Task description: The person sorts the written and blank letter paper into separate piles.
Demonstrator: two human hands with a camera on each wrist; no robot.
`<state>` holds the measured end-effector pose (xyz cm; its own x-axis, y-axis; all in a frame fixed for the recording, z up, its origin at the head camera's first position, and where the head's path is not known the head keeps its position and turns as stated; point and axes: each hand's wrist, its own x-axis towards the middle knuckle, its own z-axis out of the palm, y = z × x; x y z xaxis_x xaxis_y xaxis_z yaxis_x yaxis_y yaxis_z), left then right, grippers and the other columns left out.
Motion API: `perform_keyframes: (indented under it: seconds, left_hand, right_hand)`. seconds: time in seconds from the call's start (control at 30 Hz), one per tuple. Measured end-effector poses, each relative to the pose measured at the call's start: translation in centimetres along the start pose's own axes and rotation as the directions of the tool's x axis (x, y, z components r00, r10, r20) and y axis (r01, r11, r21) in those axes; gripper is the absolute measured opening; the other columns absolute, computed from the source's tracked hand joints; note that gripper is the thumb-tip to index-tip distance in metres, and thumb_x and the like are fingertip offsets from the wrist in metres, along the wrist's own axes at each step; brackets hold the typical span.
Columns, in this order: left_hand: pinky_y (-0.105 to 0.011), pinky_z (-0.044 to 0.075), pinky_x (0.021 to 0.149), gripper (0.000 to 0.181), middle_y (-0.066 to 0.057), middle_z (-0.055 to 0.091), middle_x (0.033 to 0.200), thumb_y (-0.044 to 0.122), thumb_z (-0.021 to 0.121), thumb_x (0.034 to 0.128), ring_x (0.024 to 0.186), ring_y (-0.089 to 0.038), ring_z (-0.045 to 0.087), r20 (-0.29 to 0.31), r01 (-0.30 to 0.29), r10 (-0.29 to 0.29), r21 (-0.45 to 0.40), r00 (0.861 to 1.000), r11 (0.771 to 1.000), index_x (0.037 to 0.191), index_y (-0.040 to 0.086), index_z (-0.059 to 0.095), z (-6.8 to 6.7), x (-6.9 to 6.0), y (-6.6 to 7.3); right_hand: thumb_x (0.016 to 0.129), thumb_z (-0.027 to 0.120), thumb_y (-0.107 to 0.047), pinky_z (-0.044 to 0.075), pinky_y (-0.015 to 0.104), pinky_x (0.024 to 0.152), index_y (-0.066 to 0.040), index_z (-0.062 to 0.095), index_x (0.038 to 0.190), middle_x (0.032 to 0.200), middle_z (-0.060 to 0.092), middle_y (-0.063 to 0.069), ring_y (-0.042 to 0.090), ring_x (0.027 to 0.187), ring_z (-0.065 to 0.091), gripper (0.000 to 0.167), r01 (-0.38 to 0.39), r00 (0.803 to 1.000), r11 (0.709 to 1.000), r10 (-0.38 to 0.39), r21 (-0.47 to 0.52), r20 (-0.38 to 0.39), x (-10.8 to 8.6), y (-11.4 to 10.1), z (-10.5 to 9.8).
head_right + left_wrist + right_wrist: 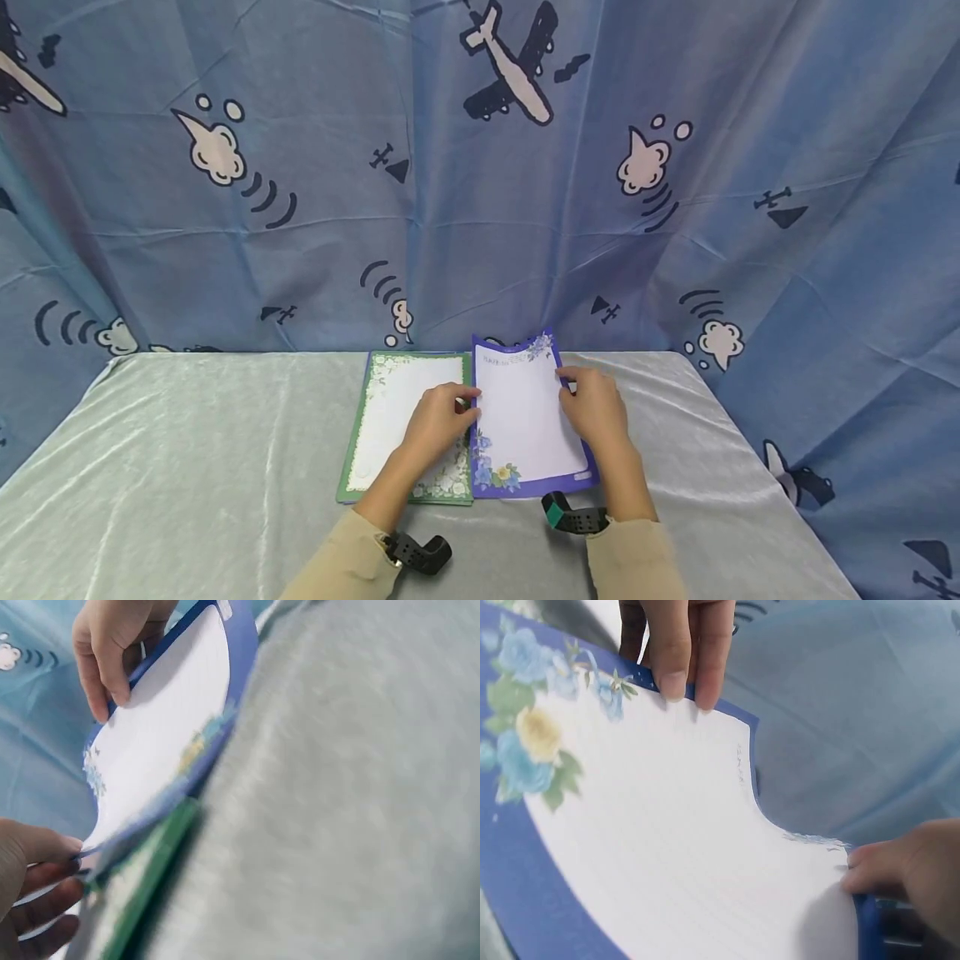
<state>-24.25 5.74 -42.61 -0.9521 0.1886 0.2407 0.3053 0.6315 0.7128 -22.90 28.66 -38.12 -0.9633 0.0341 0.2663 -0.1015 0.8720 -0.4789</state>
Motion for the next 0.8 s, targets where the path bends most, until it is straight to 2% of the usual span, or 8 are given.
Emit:
perform_keyframes:
  seconds: [0.1, 0.2, 0.27, 0.5, 0.57, 0.63, 0.73, 0.8]
  left_hand:
    - [-0.023, 0.051, 0.066, 0.025, -0.004, 0.077, 0.095, 0.011, 0.077, 0.0865, 0.075, -0.009, 0.064, -0.005, -0.012, 0.012, 0.005, 1.000, 1.000, 0.111, 0.009, 0.078, 0.5, -0.1, -0.6]
    - [-0.022, 0.048, 0.065, 0.023, -0.003, 0.076, 0.090, 0.011, 0.077, 0.0863, 0.073, -0.008, 0.062, -0.018, -0.020, 0.020, -0.013, 1.000, 1.000, 0.110, 0.010, 0.079, 0.9, -0.2, -1.1]
    - [-0.021, 0.047, 0.065, 0.023, -0.002, 0.075, 0.087, 0.011, 0.077, 0.0857, 0.072, -0.007, 0.061, -0.027, -0.025, 0.024, -0.029, 0.999, 0.999, 0.108, 0.010, 0.079, 1.1, -0.2, -1.3]
    - [-0.020, 0.045, 0.063, 0.022, -0.001, 0.074, 0.084, 0.013, 0.079, 0.0847, 0.070, -0.005, 0.058, -0.026, -0.011, 0.009, -0.058, 1.000, 0.998, 0.107, 0.012, 0.080, 1.4, -0.2, -1.8]
    - [-0.020, 0.044, 0.064, 0.023, 0.000, 0.074, 0.085, 0.014, 0.079, 0.0845, 0.070, -0.005, 0.057, -0.024, -0.007, 0.006, -0.042, 1.000, 0.999, 0.108, 0.013, 0.079, 1.5, -0.2, -1.8]
    - [-0.022, 0.044, 0.065, 0.024, 0.000, 0.073, 0.087, 0.015, 0.080, 0.0845, 0.071, -0.006, 0.056, -0.022, -0.006, 0.006, -0.016, 1.000, 1.000, 0.109, 0.013, 0.079, 1.6, -0.2, -1.8]
    - [-0.025, 0.047, 0.069, 0.023, -0.002, 0.072, 0.096, 0.018, 0.079, 0.0850, 0.077, -0.010, 0.058, -0.023, -0.007, 0.008, 0.036, 1.000, 0.999, 0.108, 0.014, 0.079, 1.8, -0.3, -1.7]
    - [-0.028, 0.050, 0.073, 0.022, -0.003, 0.070, 0.104, 0.020, 0.080, 0.0852, 0.083, -0.014, 0.061, -0.028, -0.007, 0.009, 0.064, 1.000, 0.998, 0.107, 0.014, 0.080, 1.9, -0.3, -1.6]
  right_hand:
    - [0.092, 0.058, -0.002, 0.058, 0.046, 0.077, 0.006, 0.069, 0.122, 0.119, 0.071, 0.027, 0.034, 0.089, 0.070, 0.033, -0.039, 0.999, 0.999, 0.040, -0.008, 0.026, -0.1, 0.7, 0.8]
    - [0.092, 0.057, -0.002, 0.055, 0.054, 0.090, 0.006, 0.069, 0.122, 0.120, 0.070, 0.027, 0.041, 0.106, 0.069, 0.033, -0.076, 0.996, 0.997, 0.076, -0.006, 0.035, -0.3, 1.2, 1.4]
    - [0.092, 0.056, -0.002, 0.053, 0.056, 0.094, 0.006, 0.069, 0.122, 0.119, 0.070, 0.027, 0.043, 0.112, 0.066, 0.033, -0.095, 0.995, 0.995, 0.095, 0.003, 0.031, -0.4, 1.6, 1.8]
    - [0.092, 0.058, -0.009, 0.051, 0.057, 0.096, 0.005, 0.070, 0.122, 0.122, 0.069, 0.029, 0.044, 0.111, 0.066, 0.035, -0.175, 0.984, 0.983, 0.176, 0.055, -0.001, -0.6, 2.8, 3.2]
    - [0.093, 0.060, -0.011, 0.051, 0.058, 0.096, 0.004, 0.070, 0.123, 0.123, 0.068, 0.028, 0.045, 0.112, 0.066, 0.035, -0.197, 0.980, 0.979, 0.198, 0.053, -0.010, -0.7, 2.9, 3.4]
    - [0.092, 0.061, -0.013, 0.052, 0.056, 0.091, 0.002, 0.070, 0.122, 0.122, 0.069, 0.027, 0.043, 0.104, 0.068, 0.035, -0.203, 0.979, 0.978, 0.204, 0.041, -0.023, -0.7, 3.0, 3.5]
    - [0.091, 0.064, -0.014, 0.053, 0.056, 0.086, 0.001, 0.072, 0.121, 0.121, 0.070, 0.026, 0.042, 0.098, 0.069, 0.034, -0.206, 0.978, 0.979, 0.206, 0.008, -0.043, -0.7, 3.0, 3.6]
    - [0.090, 0.065, -0.014, 0.052, 0.056, 0.086, 0.000, 0.072, 0.120, 0.122, 0.070, 0.026, 0.043, 0.101, 0.069, 0.034, -0.203, 0.977, 0.979, 0.202, -0.009, -0.064, -0.7, 3.1, 3.8]
